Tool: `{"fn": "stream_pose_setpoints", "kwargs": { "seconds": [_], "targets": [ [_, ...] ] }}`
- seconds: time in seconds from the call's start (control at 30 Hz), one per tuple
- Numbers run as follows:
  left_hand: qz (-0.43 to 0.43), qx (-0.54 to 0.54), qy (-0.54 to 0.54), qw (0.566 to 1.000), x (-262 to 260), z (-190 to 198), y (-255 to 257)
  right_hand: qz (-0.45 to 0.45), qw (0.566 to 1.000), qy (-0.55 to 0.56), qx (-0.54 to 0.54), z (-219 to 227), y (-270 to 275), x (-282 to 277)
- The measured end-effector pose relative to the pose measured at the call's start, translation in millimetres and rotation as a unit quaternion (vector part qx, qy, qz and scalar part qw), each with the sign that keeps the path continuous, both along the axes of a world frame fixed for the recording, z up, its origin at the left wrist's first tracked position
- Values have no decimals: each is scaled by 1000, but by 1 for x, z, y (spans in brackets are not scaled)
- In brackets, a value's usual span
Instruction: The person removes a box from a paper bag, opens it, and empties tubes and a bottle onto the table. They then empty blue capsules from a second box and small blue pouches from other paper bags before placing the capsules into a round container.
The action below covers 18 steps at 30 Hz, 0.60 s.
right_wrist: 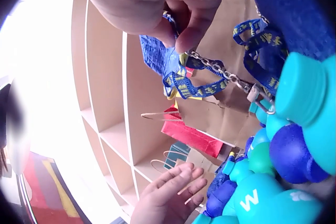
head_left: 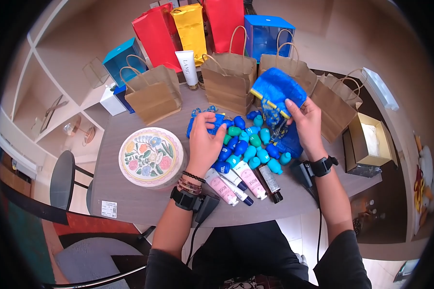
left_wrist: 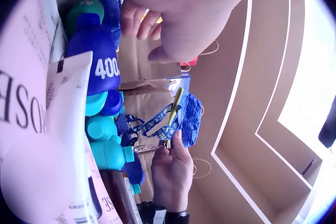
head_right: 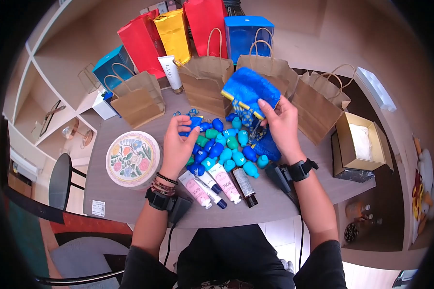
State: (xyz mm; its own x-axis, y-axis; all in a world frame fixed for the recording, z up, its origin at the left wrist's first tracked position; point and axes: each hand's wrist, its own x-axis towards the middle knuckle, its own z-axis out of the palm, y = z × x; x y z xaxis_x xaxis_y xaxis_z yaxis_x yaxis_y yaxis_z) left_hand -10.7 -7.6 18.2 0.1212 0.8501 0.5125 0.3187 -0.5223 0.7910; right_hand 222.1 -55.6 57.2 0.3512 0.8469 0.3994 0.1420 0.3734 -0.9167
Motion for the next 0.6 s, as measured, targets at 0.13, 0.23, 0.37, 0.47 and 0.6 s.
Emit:
{"fn": "stream_pose_setpoints", "kwargs": {
  "seconds": [0.13, 0.23, 0.37, 0.47, 0.6],
  "targets": [
    [124, 51, 138, 981, -11, 1, 3, 21, 999, 27, 24, 1, 1, 9],
    [137, 53, 165, 975, -16, -5, 9, 0, 999, -30, 27, -10, 8, 6],
    [121, 43, 190, 973, -15, -17, 15, -93, 982, -162, 26, -18, 10, 5],
    [125, 30, 211, 969, -14, -19, 12, -86, 983, -156, 45, -17, 10, 7],
    [150, -22, 254, 955, -10, -14, 9, -83, 980, -173, 52, -14, 7, 3]
  ]
}}
